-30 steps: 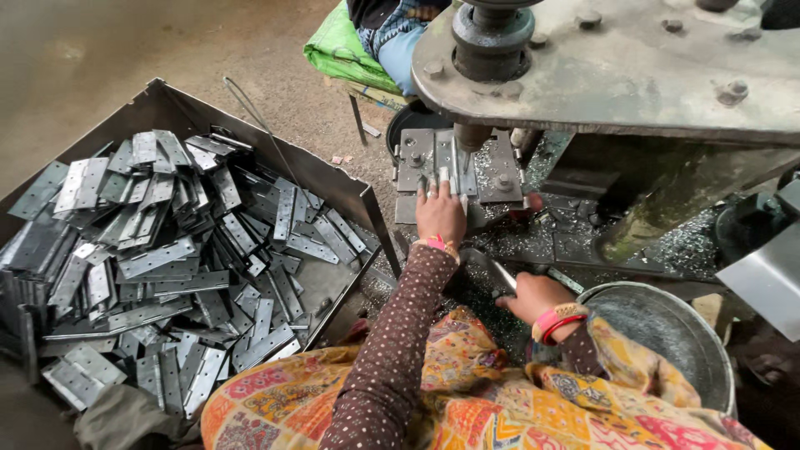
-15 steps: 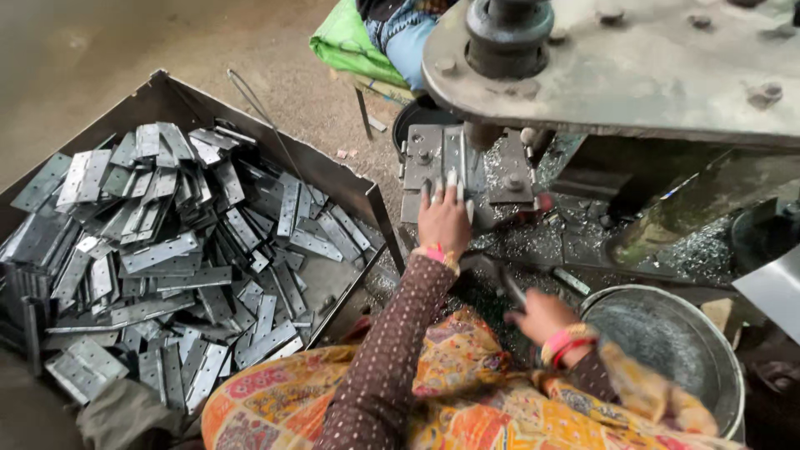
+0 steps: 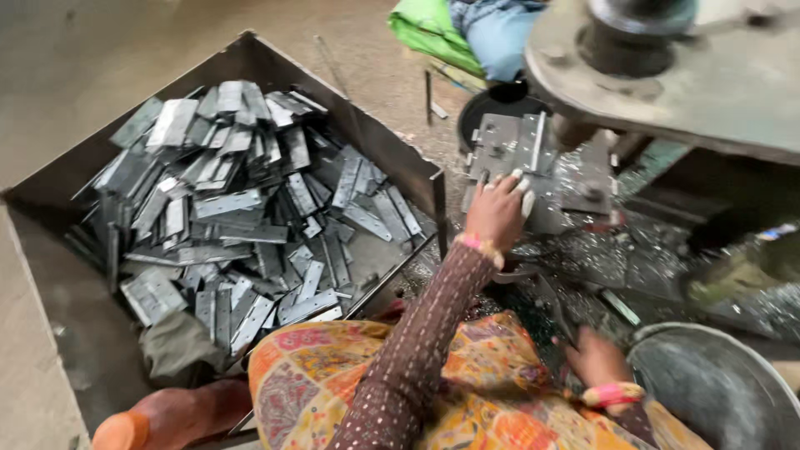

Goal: The person operates a manual press machine to process metal pieces. They pick up metal pieces from a large bin, place them into the press, and use a lever to activate the machine, repeating this process continuously.

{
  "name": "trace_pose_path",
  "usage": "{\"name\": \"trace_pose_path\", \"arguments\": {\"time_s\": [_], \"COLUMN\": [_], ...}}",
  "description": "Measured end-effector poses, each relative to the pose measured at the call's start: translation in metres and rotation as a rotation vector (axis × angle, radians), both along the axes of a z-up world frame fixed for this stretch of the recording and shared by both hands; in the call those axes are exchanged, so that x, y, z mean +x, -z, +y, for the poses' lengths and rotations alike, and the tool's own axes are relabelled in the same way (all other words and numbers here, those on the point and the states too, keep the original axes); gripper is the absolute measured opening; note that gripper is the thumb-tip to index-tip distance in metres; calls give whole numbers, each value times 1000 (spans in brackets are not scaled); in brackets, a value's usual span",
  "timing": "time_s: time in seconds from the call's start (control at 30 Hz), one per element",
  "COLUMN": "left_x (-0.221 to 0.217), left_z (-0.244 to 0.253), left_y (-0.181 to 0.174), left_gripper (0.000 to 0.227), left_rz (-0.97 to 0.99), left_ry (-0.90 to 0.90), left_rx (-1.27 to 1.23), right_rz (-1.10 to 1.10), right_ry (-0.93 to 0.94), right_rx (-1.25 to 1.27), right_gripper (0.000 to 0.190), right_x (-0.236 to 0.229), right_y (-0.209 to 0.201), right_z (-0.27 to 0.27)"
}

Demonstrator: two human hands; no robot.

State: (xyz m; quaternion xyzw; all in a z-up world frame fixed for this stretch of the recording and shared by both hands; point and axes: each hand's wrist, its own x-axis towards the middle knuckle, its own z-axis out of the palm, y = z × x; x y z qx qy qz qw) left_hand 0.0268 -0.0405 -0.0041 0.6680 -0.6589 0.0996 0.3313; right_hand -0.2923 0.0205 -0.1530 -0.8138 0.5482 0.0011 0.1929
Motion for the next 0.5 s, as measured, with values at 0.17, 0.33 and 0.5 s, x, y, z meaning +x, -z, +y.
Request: {"name": "trace_pose_path", "arguments": {"time_s": [0.17,0.33,0.5], "left_x": [67,132,139], "left_z": [83,74,62], "left_y": [16,98,120], "left_gripper": [30,50,71], "left_rz": [437,357,290], "left_ry": [-547,-884,-898], "left_rx": [-130,533,666], "right_rz": [215,231,173], "right_ry": [39,-40,-42], "right_rx": [159,102,84], "right_gripper": [57,59,57], "right_x": [17,26,23], "right_y": [-61,-88,-90], "right_z": [-21,-25,-20]}}
